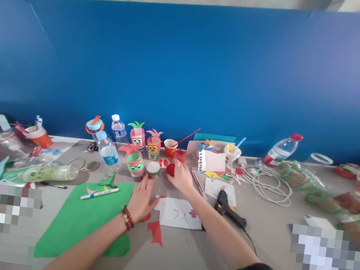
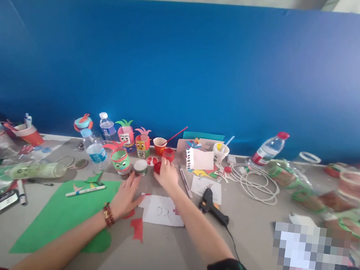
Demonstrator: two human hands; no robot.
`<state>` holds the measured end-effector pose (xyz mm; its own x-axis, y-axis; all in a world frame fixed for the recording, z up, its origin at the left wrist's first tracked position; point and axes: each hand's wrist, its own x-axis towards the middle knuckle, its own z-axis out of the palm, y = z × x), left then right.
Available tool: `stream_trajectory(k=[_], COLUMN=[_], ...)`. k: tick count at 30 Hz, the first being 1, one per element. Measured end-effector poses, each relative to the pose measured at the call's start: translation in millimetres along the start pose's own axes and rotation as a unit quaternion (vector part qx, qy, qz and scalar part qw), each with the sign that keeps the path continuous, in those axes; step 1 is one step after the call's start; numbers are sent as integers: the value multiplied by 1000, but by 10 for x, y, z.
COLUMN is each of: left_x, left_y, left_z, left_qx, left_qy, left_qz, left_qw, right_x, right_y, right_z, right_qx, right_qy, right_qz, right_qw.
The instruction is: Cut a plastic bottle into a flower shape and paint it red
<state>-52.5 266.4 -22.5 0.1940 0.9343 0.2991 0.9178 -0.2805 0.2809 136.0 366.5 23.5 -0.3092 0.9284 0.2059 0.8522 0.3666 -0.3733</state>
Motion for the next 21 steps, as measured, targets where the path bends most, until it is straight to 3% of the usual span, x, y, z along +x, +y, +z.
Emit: stream_trajectory(k=[3,6,8,11,14,17,21], left_x=[-52,-130,-187,-261,-300,-310,-309], left_y=[-13,21,69,174,299,406,471], left_z=[0,-24,-69,-171,-270,-345,-448], left_qx=[-19,-27,-33,-51,-68,-77,-102], left_qy=[8,13,-2,-57,-109,-140,-141], left_qz=[6,18,38,88,137,154,152], left_qw=[1000,999,999,993,982,975,973], right_x=[-132,-179,-116,58,176,147,-58], right_y=[-25,73,284,776,1216,1376,1270], right_z=[-8,-191,-432,-846,-1094,-1114,-1069], right_qx=[9,11,2,-33,-66,-87,-99], right_qy=[-18,-11,25,103,124,110,127], right_qz=[-31,-58,-45,35,90,71,44], right_qw=[999,998,999,994,986,988,986])
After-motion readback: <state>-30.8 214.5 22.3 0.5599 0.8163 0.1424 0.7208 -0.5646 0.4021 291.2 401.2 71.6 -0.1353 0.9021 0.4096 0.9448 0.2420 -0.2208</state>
